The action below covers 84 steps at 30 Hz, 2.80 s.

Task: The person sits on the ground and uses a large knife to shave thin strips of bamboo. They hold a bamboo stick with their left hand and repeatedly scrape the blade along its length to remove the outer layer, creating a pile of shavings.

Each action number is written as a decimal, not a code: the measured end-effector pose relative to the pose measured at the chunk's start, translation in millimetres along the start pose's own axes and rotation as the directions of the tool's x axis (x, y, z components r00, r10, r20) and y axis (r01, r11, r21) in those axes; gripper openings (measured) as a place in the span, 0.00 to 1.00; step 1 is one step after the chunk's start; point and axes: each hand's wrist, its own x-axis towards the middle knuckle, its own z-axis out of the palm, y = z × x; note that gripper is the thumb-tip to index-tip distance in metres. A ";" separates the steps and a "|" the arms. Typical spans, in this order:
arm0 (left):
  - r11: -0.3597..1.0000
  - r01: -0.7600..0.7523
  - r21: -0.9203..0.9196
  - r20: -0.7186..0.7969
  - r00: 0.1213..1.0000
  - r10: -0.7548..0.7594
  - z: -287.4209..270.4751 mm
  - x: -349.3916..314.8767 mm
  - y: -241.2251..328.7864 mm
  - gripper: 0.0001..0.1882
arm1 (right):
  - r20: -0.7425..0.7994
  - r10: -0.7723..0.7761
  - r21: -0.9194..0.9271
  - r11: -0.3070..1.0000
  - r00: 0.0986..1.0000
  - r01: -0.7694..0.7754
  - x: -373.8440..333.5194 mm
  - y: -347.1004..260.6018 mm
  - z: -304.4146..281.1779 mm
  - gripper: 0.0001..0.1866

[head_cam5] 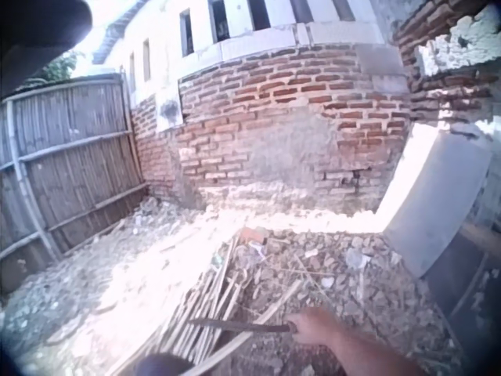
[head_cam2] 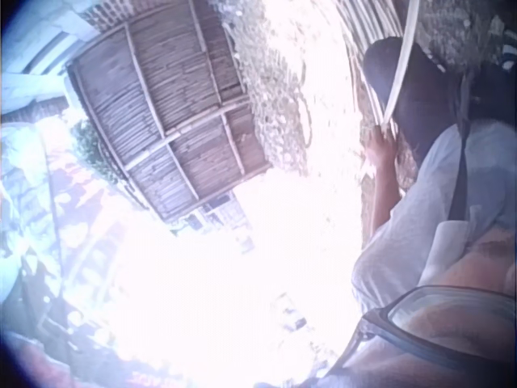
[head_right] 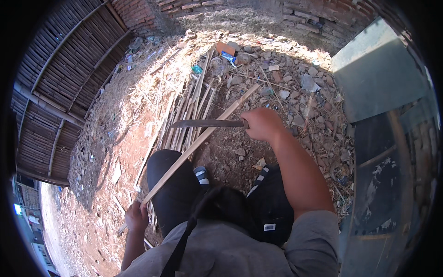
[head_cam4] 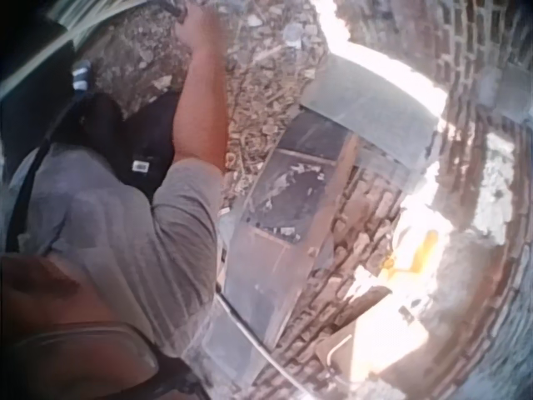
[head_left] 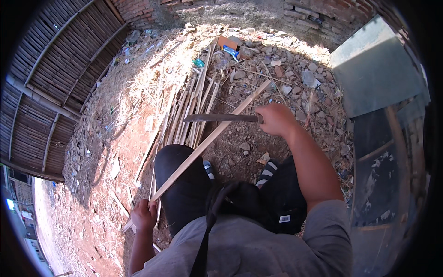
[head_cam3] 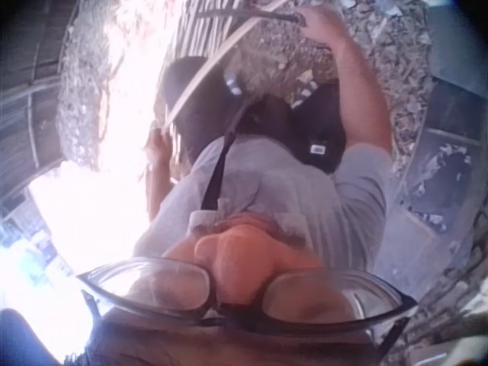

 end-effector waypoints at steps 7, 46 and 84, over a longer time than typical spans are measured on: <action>0.999 -0.034 0.030 -0.011 0.999 0.035 -6.1 7.4 0.3 0.17 | -0.201 0.381 0.238 0.913 0.903 -0.332 5.7 84.8 25.1 0.26; 0.997 -0.069 0.028 -0.018 0.997 0.070 -4.8 7.6 12.1 0.15 | -0.099 0.267 0.218 0.946 0.959 -0.241 0.9 52.9 -3.5 0.17; 0.997 0.064 -0.045 0.208 0.977 -0.053 -21.3 4.8 38.7 0.23 | -0.077 0.091 0.206 0.976 0.993 -0.074 -4.6 34.7 -3.0 0.15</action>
